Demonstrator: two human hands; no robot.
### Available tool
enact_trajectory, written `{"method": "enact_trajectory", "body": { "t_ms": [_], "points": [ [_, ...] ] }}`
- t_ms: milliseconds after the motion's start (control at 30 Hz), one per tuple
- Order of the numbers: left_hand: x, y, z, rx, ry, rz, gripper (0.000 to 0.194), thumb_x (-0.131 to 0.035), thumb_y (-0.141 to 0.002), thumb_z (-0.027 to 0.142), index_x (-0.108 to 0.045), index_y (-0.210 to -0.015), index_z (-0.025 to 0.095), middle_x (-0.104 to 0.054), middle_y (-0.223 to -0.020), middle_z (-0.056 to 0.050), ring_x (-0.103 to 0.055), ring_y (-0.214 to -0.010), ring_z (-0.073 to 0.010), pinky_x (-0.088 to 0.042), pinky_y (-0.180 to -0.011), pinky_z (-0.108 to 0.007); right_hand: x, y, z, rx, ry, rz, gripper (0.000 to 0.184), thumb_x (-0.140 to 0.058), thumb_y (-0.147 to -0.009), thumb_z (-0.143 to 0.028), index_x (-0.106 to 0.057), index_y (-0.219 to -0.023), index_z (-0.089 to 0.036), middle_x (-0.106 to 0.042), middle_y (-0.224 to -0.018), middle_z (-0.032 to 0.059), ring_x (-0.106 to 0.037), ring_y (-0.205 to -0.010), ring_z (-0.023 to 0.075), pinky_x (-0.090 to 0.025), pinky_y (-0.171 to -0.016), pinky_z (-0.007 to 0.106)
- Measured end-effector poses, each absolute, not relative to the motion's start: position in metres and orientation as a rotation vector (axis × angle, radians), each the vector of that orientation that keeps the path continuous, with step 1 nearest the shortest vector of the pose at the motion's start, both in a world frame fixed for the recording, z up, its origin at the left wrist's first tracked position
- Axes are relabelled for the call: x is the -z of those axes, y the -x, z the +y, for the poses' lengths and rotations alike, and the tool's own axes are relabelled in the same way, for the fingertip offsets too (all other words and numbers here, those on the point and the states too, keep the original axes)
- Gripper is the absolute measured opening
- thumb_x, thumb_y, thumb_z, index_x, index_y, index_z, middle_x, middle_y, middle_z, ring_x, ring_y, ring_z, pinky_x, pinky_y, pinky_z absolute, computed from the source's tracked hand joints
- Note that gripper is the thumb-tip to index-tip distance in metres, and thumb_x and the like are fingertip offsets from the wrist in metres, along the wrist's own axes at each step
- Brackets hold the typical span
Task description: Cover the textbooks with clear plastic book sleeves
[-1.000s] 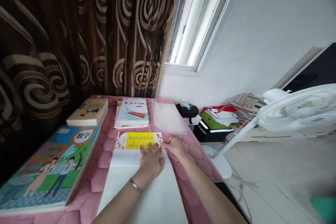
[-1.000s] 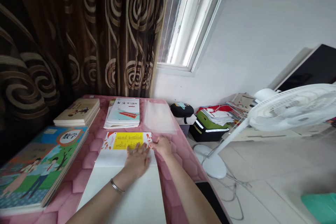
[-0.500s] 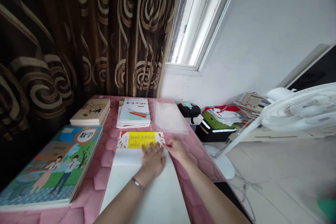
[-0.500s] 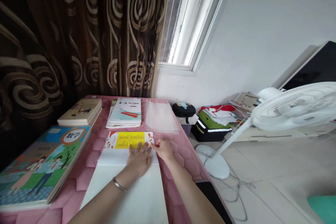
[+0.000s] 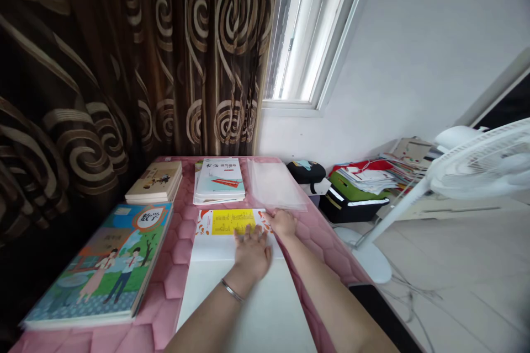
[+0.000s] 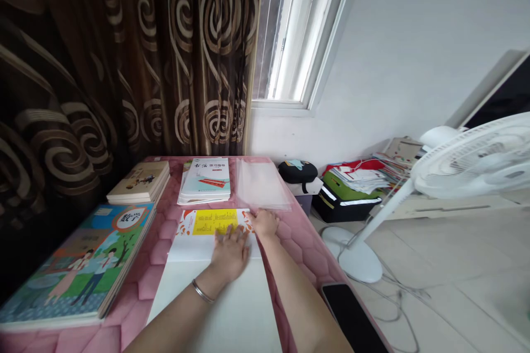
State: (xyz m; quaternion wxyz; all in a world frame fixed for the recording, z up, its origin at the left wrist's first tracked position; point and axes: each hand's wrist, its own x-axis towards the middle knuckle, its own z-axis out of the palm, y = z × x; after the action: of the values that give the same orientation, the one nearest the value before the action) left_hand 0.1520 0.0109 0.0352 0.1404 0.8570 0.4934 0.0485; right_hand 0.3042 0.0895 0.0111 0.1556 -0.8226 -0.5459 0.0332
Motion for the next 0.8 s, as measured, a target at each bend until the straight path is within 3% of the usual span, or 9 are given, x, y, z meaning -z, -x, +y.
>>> {"method": "enact_trajectory", "body": {
  "t_ms": [167,267,333,433,567,800],
  "points": [
    [-0.017,-0.132,-0.04,-0.206,-2.654,1.402,0.057,-0.029,-0.098,0.043,-0.037,-0.148,0.016,-0.03,-0.156,-0.012,-0.024,-0.145,-0.0333,-0.02,-0.117,-0.056,-0.022,-0.288,0.088,-0.071,2.196,-1.86,0.019,-0.057,-0.089,-0.025,-0.067,-0.104,-0.019,-0.067,-0.111,0.0148,-0.061,-0.107,0.0267,-0.043,-0.088,0.036],
    [0.018,-0.104,-0.078,-0.47,-2.979,1.288,0.059,-0.037,-0.095,0.051,-0.041,-0.146,0.021,-0.034,-0.154,-0.011,-0.033,-0.141,-0.0331,-0.032,-0.112,-0.055,-0.026,-0.268,0.091,-0.112,2.003,-2.096,0.035,-0.052,-0.085,-0.007,-0.065,-0.114,-0.023,-0.063,-0.121,0.0108,-0.054,-0.118,0.0228,-0.04,-0.095,0.032],
    [0.041,-0.086,-0.097,-0.777,-3.228,1.159,0.057,-0.046,-0.092,0.051,-0.044,-0.143,0.024,-0.045,-0.148,-0.009,-0.045,-0.134,-0.0301,-0.039,-0.107,-0.049,-0.027,-0.253,0.094,-0.157,1.896,-2.217,0.044,-0.051,-0.083,-0.003,-0.063,-0.118,-0.026,-0.06,-0.126,0.0081,-0.05,-0.123,0.0217,-0.038,-0.099,0.033],
    [0.058,-0.069,-0.113,-1.111,-3.372,1.153,0.044,-0.056,-0.09,0.039,-0.052,-0.133,0.032,-0.055,-0.141,-0.002,-0.051,-0.13,-0.0245,-0.039,-0.108,-0.044,-0.028,-0.234,0.102,-0.242,1.815,-2.321,0.041,-0.054,-0.084,-0.011,-0.061,-0.121,-0.026,-0.057,-0.131,0.0065,-0.048,-0.125,0.0222,-0.039,-0.098,0.034],
    [0.052,-0.063,-0.116,-1.217,-3.424,1.138,0.036,-0.06,-0.089,0.04,-0.057,-0.125,0.035,-0.062,-0.132,-0.001,-0.059,-0.121,-0.0249,-0.046,-0.1,-0.045,-0.036,-0.227,0.117,-0.327,1.829,-2.365,0.04,-0.063,-0.084,-0.037,-0.06,-0.122,-0.024,-0.052,-0.136,0.0106,-0.046,-0.128,0.0283,-0.039,-0.099,0.038],
    [0.044,-0.063,-0.111,-0.737,-3.514,0.791,0.03,-0.046,-0.097,0.034,-0.062,-0.122,0.032,-0.067,-0.126,-0.001,-0.067,-0.108,-0.0223,-0.056,-0.074,-0.038,-0.052,-0.231,0.145,-0.423,1.908,-2.392,0.061,-0.085,-0.059,-0.044,-0.065,-0.113,-0.023,-0.059,-0.128,0.0098,-0.051,-0.123,0.0301,-0.042,-0.096,0.035]
  ]
}}
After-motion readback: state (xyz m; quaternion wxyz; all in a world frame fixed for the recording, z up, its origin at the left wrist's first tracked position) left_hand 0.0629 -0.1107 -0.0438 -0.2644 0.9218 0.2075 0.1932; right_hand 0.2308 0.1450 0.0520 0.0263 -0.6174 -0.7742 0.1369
